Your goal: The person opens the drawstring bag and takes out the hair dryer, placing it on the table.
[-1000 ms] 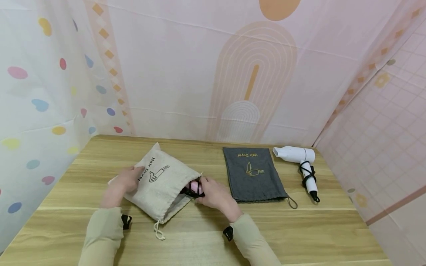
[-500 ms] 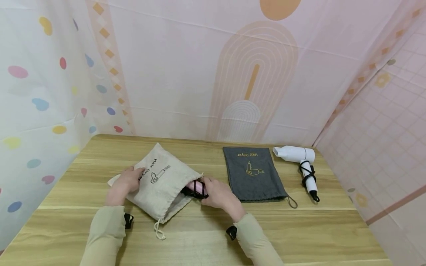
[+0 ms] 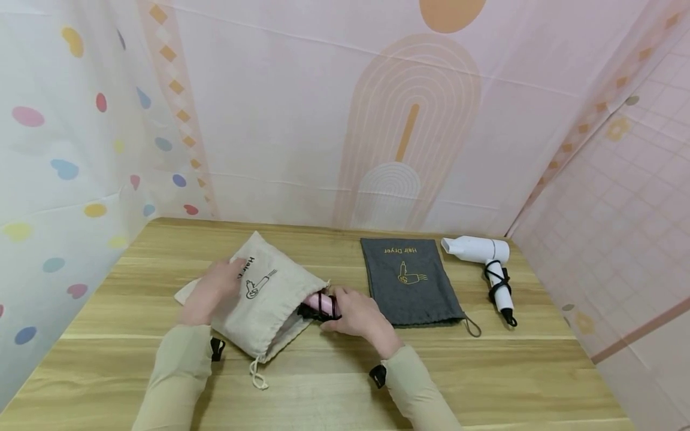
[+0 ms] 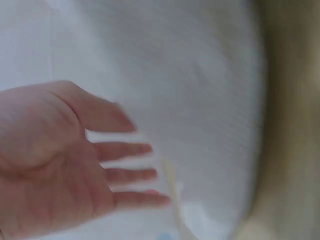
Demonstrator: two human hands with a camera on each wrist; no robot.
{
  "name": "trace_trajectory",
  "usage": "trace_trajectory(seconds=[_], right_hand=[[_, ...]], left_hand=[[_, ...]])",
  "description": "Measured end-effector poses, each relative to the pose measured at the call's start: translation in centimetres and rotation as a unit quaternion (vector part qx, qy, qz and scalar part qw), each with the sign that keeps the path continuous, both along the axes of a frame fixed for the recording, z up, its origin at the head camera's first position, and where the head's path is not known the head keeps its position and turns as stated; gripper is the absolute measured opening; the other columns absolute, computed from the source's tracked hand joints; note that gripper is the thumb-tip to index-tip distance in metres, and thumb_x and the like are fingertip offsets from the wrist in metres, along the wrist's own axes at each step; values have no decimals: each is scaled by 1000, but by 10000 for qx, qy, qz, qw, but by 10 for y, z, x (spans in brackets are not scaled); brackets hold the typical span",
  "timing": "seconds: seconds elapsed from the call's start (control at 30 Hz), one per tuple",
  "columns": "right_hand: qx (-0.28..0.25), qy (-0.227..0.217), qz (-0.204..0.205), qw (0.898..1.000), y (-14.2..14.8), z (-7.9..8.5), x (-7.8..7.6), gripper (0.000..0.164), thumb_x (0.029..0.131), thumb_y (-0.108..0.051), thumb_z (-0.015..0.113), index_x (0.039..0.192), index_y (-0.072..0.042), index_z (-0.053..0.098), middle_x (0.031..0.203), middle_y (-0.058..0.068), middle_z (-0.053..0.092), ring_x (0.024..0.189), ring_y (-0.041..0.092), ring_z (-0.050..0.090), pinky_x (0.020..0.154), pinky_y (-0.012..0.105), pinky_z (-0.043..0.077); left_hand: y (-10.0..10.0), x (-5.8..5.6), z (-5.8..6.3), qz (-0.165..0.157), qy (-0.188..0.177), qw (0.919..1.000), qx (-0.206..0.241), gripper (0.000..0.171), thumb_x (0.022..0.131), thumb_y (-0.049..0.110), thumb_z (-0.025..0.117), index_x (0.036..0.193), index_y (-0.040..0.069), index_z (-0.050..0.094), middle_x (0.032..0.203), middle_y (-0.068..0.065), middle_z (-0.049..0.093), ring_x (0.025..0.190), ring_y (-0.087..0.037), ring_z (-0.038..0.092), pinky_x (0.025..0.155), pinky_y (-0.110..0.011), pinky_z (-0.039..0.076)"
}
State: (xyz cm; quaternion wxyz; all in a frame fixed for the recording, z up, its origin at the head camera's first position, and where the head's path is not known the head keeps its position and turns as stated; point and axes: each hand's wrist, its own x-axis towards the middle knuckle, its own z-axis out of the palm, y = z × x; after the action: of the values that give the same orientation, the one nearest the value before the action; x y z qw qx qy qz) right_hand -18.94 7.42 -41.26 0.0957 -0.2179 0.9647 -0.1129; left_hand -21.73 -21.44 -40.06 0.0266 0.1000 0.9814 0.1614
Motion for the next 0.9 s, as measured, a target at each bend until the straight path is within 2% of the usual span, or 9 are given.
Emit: trace_trajectory(seconds=[0.07, 0.13, 0.2, 0.3, 0.4, 0.57, 0.7, 0.9], right_hand=[[12, 42, -9, 10000, -1, -1, 0, 67, 77, -50, 73, 127, -11, 52, 122, 5, 62, 107, 21, 62, 85, 36, 53], [53, 78, 12, 10000, -3, -1, 0, 66, 78, -49, 73, 127, -10, 53, 121, 5, 62, 106, 21, 63, 85, 35, 53], [90, 90, 26, 9999, -4, -1, 0, 67, 78, -49, 73, 127, -9, 52, 121, 6, 62, 105, 21, 63, 85, 35, 53], [120, 81, 25, 9999, -5, -1, 0, 69, 78, -49, 72, 130, -9, 51, 123, 6, 62, 107, 21, 63, 86, 35, 53], [195, 67, -22, 9998, -6, -1, 0, 70, 78, -50, 72, 131, -8, 50, 124, 6, 61, 107, 22, 62, 85, 37, 53], [303, 69, -79, 9995, -6, 0, 0, 71, 79, -50, 71, 132, -8, 49, 125, 7, 60, 110, 23, 61, 87, 39, 52], [308, 86, -42, 9995, -4, 0, 1, 69, 80, -51, 71, 130, -8, 51, 123, 7, 61, 108, 23, 62, 85, 38, 53], [259, -15, -86, 9996, 2, 1, 2, 66, 80, -49, 72, 129, -10, 51, 122, 7, 62, 105, 23, 63, 76, 39, 54]], left_hand=[[11, -6, 6, -395, 402, 9982, 209, 41, 90, -5, 42, 132, -7, 45, 128, -37, 48, 119, -53, 46, 99, -60, 40], [21, -14, 11, -892, 602, 9935, 359, 45, 88, -11, 43, 133, -7, 45, 135, -33, 46, 125, -50, 43, 104, -58, 38], [29, -20, 13, -1312, 592, 9887, 422, 51, 84, -18, 43, 133, -6, 47, 138, -29, 46, 129, -47, 41, 107, -56, 36], [37, -25, 14, -1586, 340, 9864, 255, 56, 81, -23, 42, 133, -4, 48, 138, -25, 48, 131, -45, 41, 109, -55, 34], [40, -28, 12, -1597, 228, 9869, -54, 52, 84, -21, 42, 131, -1, 51, 133, -22, 55, 126, -42, 48, 105, -52, 39], [40, -29, 13, -1522, 499, 9860, -466, 30, 90, -10, 48, 116, -1, 60, 114, -19, 65, 107, -37, 61, 92, -47, 50], [36, -30, 13, -1351, 653, 9872, -545, 15, 89, -4, 55, 101, -1, 64, 100, -17, 68, 95, -34, 64, 83, -44, 52], [24, -30, 14, -1214, 443, 9905, -476, 12, 91, -3, 54, 97, 1, 64, 97, -16, 68, 86, -28, 63, 73, -39, 50]])
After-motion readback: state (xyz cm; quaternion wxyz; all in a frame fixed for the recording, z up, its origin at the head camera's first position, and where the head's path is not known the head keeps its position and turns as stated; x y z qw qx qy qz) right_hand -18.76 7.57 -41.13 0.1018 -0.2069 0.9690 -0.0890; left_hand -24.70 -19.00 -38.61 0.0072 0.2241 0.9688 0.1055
